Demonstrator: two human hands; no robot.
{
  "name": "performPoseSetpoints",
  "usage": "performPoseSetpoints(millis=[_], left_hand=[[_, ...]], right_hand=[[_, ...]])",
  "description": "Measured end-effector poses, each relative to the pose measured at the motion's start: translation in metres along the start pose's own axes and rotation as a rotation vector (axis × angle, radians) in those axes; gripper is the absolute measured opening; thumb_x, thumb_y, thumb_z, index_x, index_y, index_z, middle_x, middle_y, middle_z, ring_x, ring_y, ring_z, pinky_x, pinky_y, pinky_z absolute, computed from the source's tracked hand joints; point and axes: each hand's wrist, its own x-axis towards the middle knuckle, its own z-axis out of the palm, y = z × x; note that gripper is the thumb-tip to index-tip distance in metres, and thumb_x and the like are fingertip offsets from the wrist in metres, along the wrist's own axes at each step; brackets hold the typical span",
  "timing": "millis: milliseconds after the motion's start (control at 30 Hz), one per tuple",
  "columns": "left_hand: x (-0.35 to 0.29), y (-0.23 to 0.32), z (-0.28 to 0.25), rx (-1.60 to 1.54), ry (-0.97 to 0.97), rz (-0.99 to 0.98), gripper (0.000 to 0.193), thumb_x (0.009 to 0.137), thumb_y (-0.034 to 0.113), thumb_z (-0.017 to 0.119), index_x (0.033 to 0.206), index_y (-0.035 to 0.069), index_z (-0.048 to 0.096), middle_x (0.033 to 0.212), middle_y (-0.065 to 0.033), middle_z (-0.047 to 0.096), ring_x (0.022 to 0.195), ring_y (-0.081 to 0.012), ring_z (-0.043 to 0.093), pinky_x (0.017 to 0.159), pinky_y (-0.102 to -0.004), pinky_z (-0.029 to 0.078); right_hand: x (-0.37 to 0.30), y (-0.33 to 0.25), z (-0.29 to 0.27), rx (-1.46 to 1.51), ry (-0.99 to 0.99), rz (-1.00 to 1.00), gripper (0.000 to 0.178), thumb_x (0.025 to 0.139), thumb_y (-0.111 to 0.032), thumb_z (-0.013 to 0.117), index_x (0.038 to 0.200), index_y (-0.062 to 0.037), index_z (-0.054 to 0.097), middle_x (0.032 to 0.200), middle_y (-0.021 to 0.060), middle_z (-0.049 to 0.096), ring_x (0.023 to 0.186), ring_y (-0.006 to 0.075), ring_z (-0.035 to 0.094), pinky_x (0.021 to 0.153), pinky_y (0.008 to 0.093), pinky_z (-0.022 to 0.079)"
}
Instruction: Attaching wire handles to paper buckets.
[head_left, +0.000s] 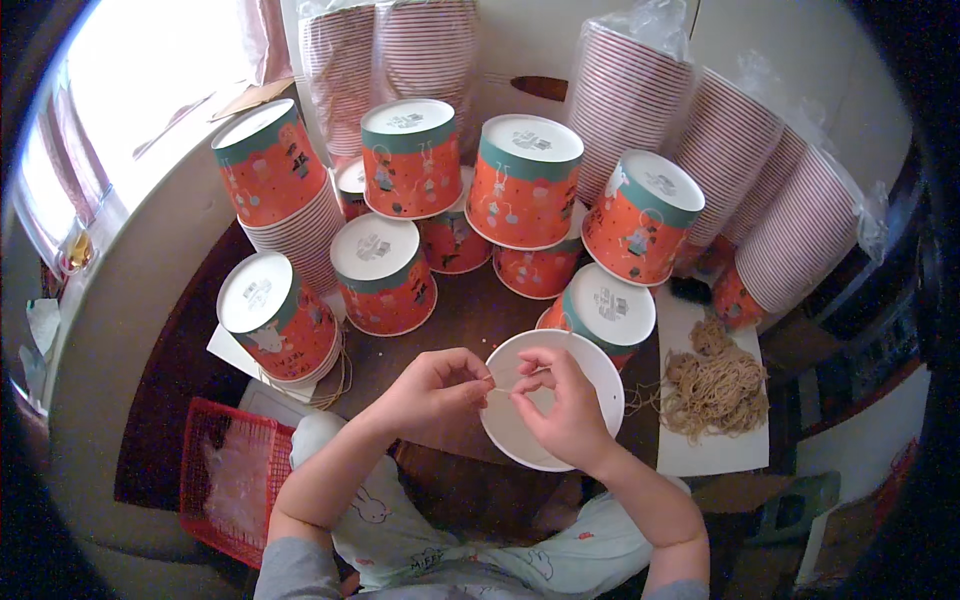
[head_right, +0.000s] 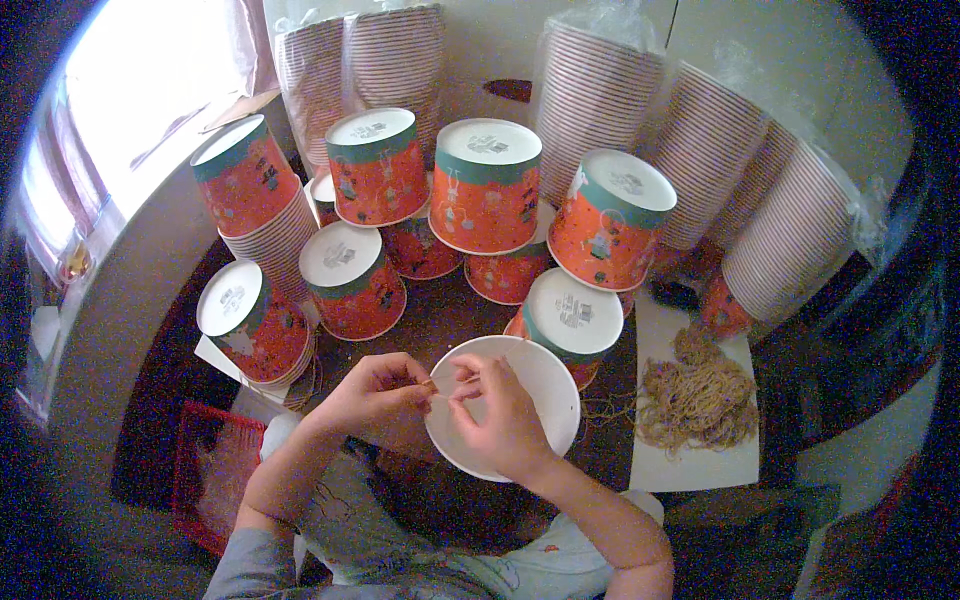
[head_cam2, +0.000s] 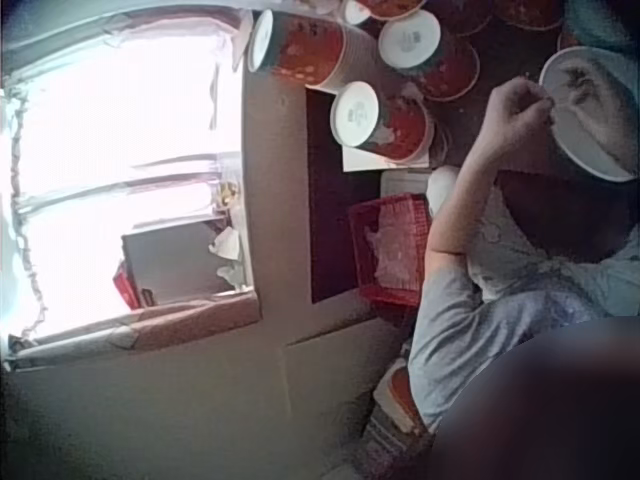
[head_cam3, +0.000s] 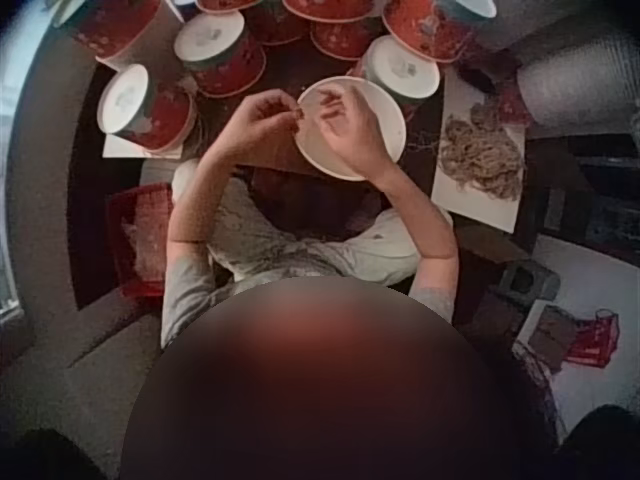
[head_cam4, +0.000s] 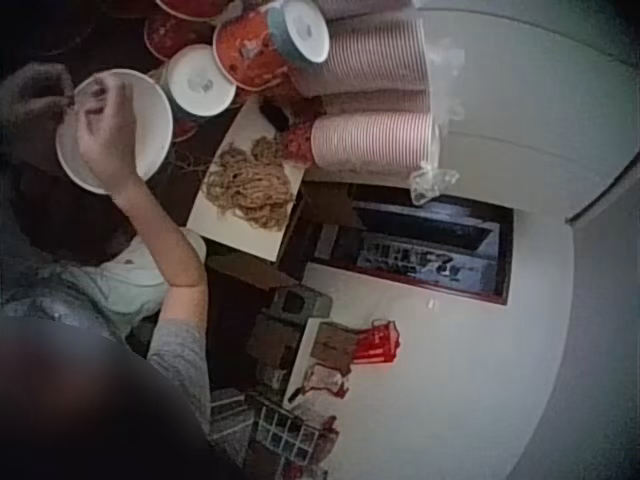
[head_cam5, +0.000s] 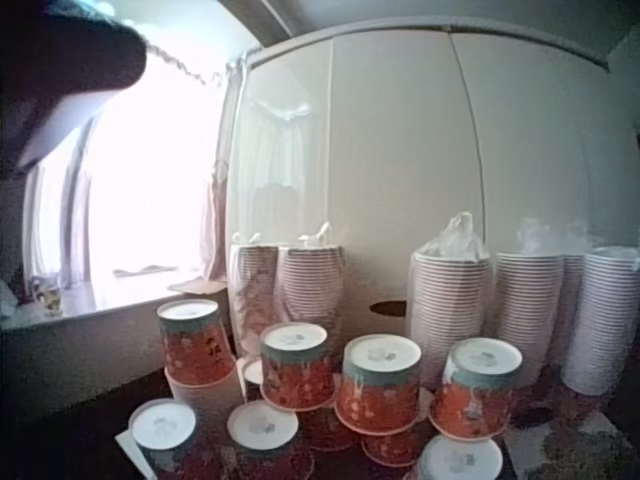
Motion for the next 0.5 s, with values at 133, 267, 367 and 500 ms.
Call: performPoseSetpoints(millis=[133, 267, 367, 500], left_hand=[[0.001, 0.003, -0.001, -0.037, 0.043, 0.019, 0.009, 0.082, 0.008, 0.056, 0.086, 0.000, 0.055, 0.082, -0.0035, 0.059, 0.076, -0.0090, 0.056, 0.069, -0.0233, 0.047], [-0.001, 0.007, 0.000, -0.059, 0.029, -0.068, 0.008, 0.081, 0.006, 0.057, 0.085, 0.000, 0.054, 0.082, -0.0038, 0.059, 0.077, -0.0089, 0.056, 0.068, -0.0230, 0.047], [-0.003, 0.007, -0.002, 0.005, 0.032, -0.049, 0.006, 0.079, 0.004, 0.058, 0.083, 0.000, 0.054, 0.080, -0.0031, 0.058, 0.077, -0.0084, 0.056, 0.068, -0.0227, 0.047], [-0.001, -0.002, -0.001, 0.164, 0.022, 0.077, 0.015, 0.077, 0.003, 0.060, 0.087, 0.000, 0.049, 0.080, -0.0024, 0.055, 0.077, -0.0079, 0.056, 0.066, -0.0227, 0.047]], right_hand=[[-0.014, -0.013, 0.011, -0.081, -0.066, -0.189, 0.039, 0.069, 0.003, 0.061, 0.104, -0.0048, 0.046, 0.091, 0.0087, 0.050, 0.074, 0.0169, 0.058, 0.068, 0.0278, 0.046], [-0.024, -0.014, 0.023, -0.100, -0.169, -0.229, 0.034, 0.075, -0.007, 0.059, 0.106, -0.0063, 0.045, 0.094, 0.0125, 0.051, 0.082, 0.0307, 0.055, 0.071, 0.0376, 0.047], [-0.017, -0.013, 0.017, -0.149, -0.275, -0.221, 0.035, 0.074, -0.011, 0.061, 0.106, -0.0072, 0.046, 0.094, 0.0116, 0.052, 0.086, 0.0307, 0.054, 0.075, 0.0385, 0.045], [0.002, 0.002, 0.005, -0.334, -0.133, -0.341, 0.035, 0.073, -0.015, 0.063, 0.104, -0.0083, 0.049, 0.100, 0.0096, 0.053, 0.095, 0.0280, 0.050, 0.081, 0.0402, 0.040]])
